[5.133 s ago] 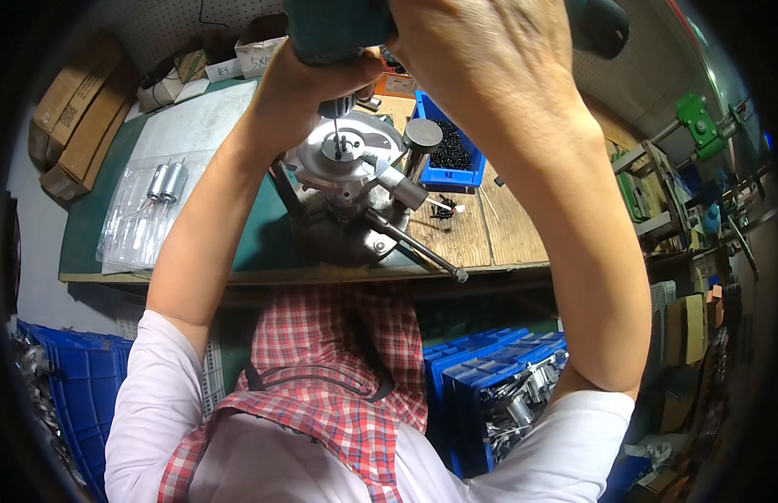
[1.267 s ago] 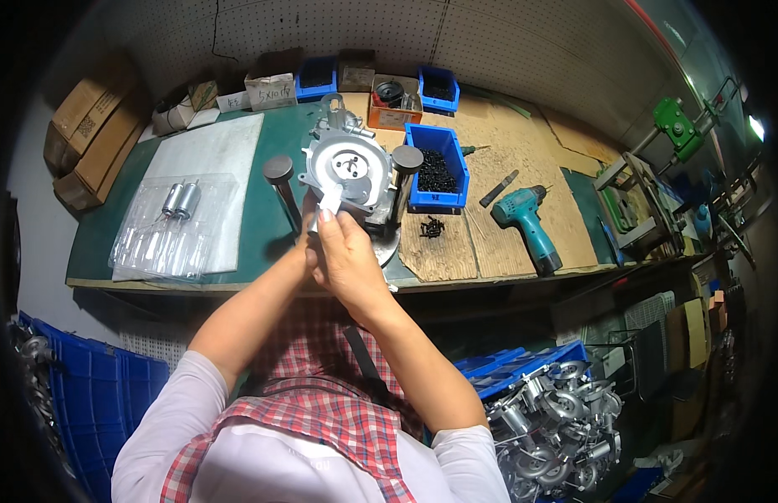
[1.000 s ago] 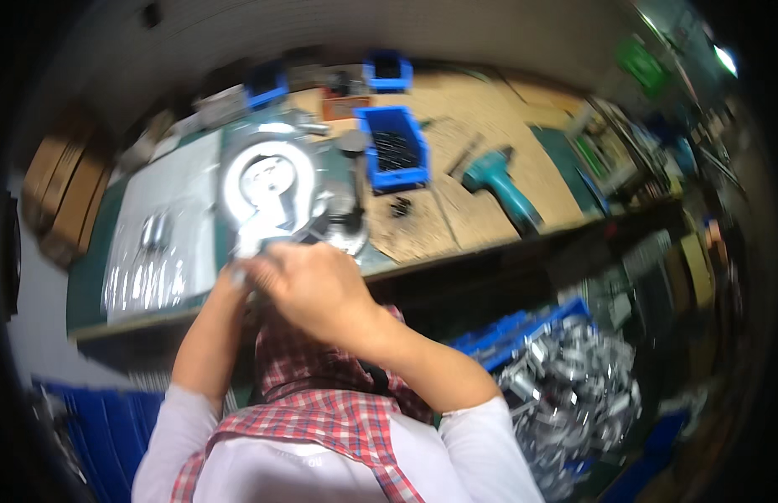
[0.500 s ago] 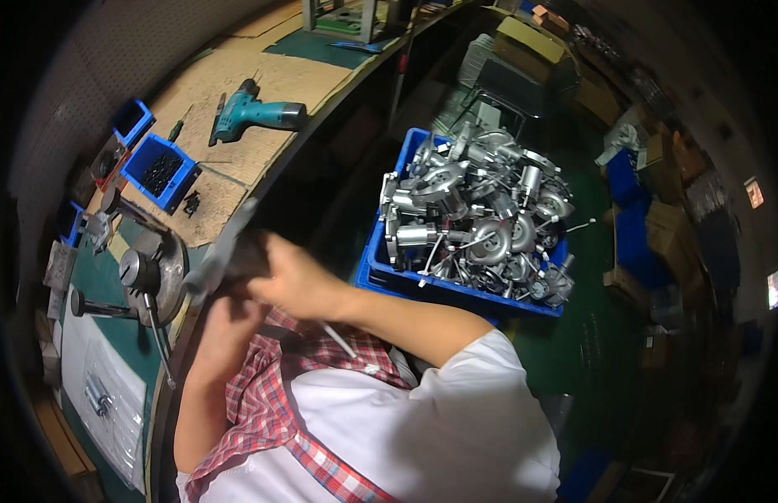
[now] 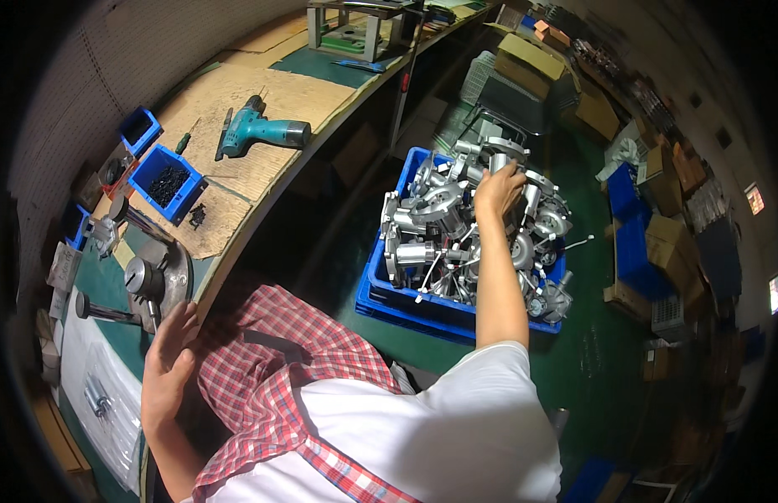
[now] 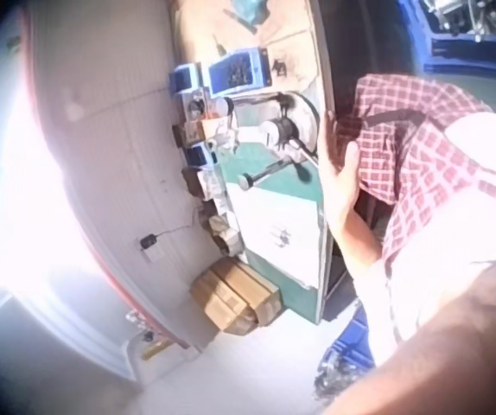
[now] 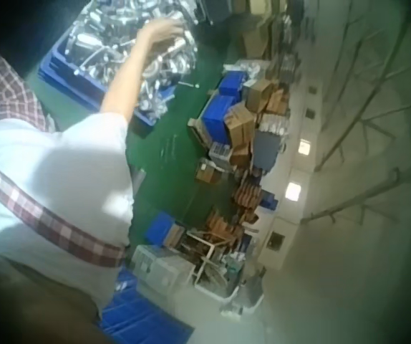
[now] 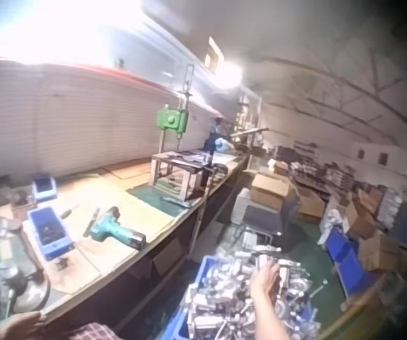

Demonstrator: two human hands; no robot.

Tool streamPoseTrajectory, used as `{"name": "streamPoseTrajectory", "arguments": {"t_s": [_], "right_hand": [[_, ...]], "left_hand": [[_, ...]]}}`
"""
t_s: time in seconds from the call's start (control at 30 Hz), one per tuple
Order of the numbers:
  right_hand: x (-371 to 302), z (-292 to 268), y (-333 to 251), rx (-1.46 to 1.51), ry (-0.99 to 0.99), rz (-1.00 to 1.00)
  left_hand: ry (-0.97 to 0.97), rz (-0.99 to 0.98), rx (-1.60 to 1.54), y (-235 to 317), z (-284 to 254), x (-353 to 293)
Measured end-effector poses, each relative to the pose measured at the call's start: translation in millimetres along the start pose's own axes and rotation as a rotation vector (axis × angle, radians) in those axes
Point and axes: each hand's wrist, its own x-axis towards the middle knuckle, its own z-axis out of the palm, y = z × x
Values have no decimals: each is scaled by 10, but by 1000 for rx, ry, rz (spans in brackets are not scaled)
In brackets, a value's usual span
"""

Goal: The person assembles mechanical components by inserting a motor into a metal housing, securing it with screws using a power drill, and placing the finished unit into a blue crate. The process is repeated for multiple units.

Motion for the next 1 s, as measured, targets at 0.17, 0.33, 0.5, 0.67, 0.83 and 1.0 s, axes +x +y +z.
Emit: {"name": "streamPoseTrajectory", "arguments": {"t_s": [0.17, 0.33, 0.5, 0.67, 0.83, 1.0], "right_hand": [[-386, 220, -373, -373, -16, -186], [-123, 355, 632, -570, 46, -451], [-91, 17, 331, -339, -180, -9], [47, -22, 147, -243, 156, -53], [-142, -292, -616, 170, 151, -408], [-1215, -971, -1975, 743, -70, -746]], "left_hand": [[245, -28, -16, 46, -135, -469], [357, -19, 47, 107, -492, -778], [894, -9, 356, 93, -1112, -1424], [1480, -280, 1074, -670, -2494, -1740], [1259, -839, 1040, -1362, -3251, -1701], [1058, -706, 987, -1203, -3189, -1565]]}}
